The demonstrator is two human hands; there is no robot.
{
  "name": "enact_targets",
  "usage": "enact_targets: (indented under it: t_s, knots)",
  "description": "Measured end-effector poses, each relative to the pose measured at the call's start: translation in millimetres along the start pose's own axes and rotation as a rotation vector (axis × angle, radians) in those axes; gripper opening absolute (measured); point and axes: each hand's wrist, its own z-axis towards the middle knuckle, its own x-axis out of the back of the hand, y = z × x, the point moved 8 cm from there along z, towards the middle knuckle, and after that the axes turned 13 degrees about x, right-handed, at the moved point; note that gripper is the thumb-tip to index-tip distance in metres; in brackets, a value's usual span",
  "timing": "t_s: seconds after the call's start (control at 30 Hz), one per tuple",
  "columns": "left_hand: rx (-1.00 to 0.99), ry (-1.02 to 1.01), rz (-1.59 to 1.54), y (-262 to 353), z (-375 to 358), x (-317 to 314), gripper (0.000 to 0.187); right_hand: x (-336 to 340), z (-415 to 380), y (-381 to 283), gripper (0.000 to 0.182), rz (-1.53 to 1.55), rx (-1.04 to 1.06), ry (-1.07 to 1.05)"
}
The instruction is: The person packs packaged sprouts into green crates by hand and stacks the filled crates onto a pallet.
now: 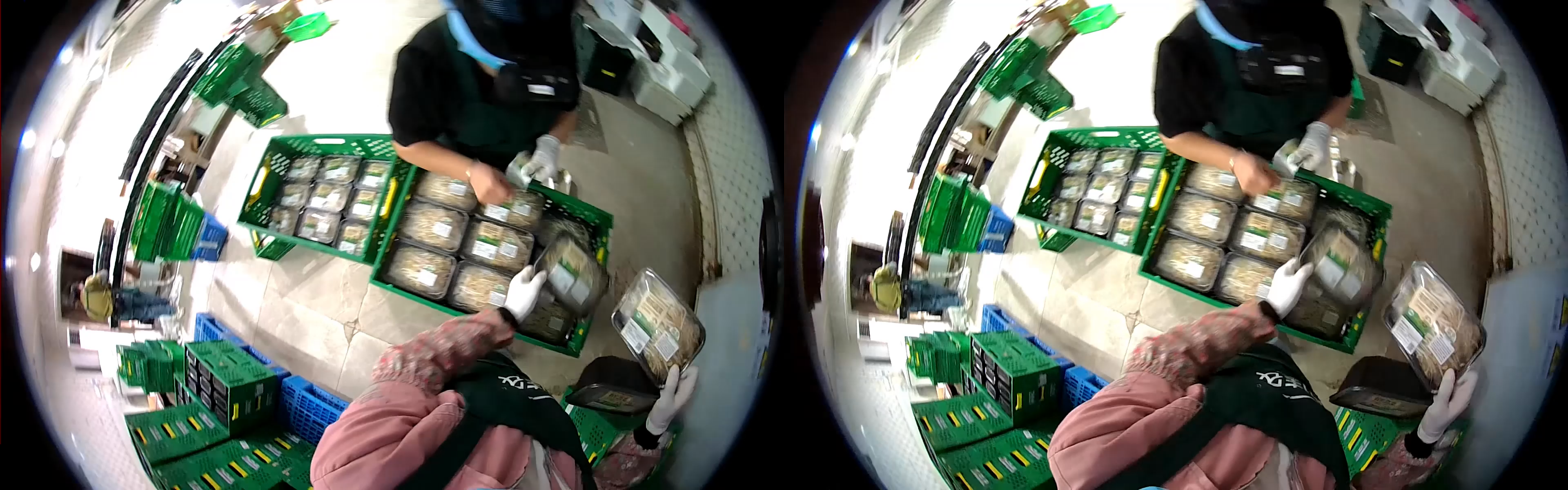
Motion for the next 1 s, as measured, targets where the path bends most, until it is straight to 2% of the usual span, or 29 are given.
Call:
enact_targets:
  t_s: [0.03,0.1,0.17,0.2,0.23,0.27,0.3,0.33,0.4,0.43,0.5,0.53,0.57,0.6,0.63,0.7,0.77,0.8,0.83,0.9,0.97,1.0]
  knots:
    - [-0.017,0.023,-0.016,4,3,1,0.024,-31,28,-41,0.051,-0.019,0.092,0.032]
    - [-0.337,0.192,0.075,32,-32,68,0.019,-97,81,-118,0.048,-0.067,0.275,0.098]
    - [-0.351,0.352,-0.107,54,-87,158,0.020,-185,116,-154,0.050,0.046,0.263,-0.011]
    - [-0.281,0.482,-0.039,55,-108,212,0.016,-220,129,-138,0.036,0.097,0.307,0.164]
    - [-0.407,0.628,0.111,81,-148,247,0.013,-281,144,-186,0.021,0.151,0.401,0.025]
    - [-0.414,0.631,-0.117,75,-167,286,0.013,-342,157,-233,0.012,0.216,0.487,-0.120]
    - [-0.415,0.627,-0.341,65,-184,323,0.014,-397,168,-246,0.010,0.294,0.421,-0.210]
    - [-0.441,0.706,-0.362,64,-205,359,0.016,-454,179,-249,0.011,0.425,0.405,-0.252]
    - [-0.475,0.811,-0.408,65,-239,423,0.018,-559,206,-246,0.013,0.357,0.565,-0.269]
    - [-0.483,0.845,-0.445,63,-253,447,0.019,-611,218,-242,0.015,0.353,0.552,-0.312]
    - [-0.497,0.923,-0.437,61,-277,489,0.019,-703,247,-210,0.018,0.178,0.561,-0.250]
    - [-0.502,0.932,-0.447,59,-284,506,0.020,-754,268,-172,0.020,0.282,0.463,-0.275]
    - [-0.477,0.933,-0.486,53,-289,524,0.022,-775,277,-174,0.023,0.174,0.481,-0.247]
    - [-0.474,0.926,-0.516,56,-291,535,0.021,-803,297,-145,0.024,-0.009,0.437,-0.262]
    - [-0.469,0.919,-0.547,58,-293,546,0.021,-827,316,-110,0.030,-0.061,0.309,-0.341]
    - [-0.440,0.911,-0.552,62,-283,562,0.021,-815,320,-120,0.047,-0.628,0.195,-0.535]
    - [-0.406,0.878,-0.562,68,-274,576,0.021,-800,329,-92,0.065,-0.843,0.015,-0.547]
    - [-0.391,0.845,-0.548,75,-267,581,0.019,-796,328,-95,0.069,-0.864,0.002,-0.593]
    - [-0.362,0.805,-0.542,90,-262,584,0.016,-785,314,-125,0.066,-0.824,0.045,-0.575]
    - [-0.325,0.733,-0.538,126,-242,580,0.016,-768,304,-146,0.063,-0.658,0.318,-0.430]
    - [-0.294,0.635,-0.455,141,-202,583,0.018,-740,274,-162,0.059,-0.258,0.251,-0.494]
    - [-0.273,0.566,-0.428,148,-182,580,0.019,-720,253,-180,0.053,-0.119,0.273,-0.441]
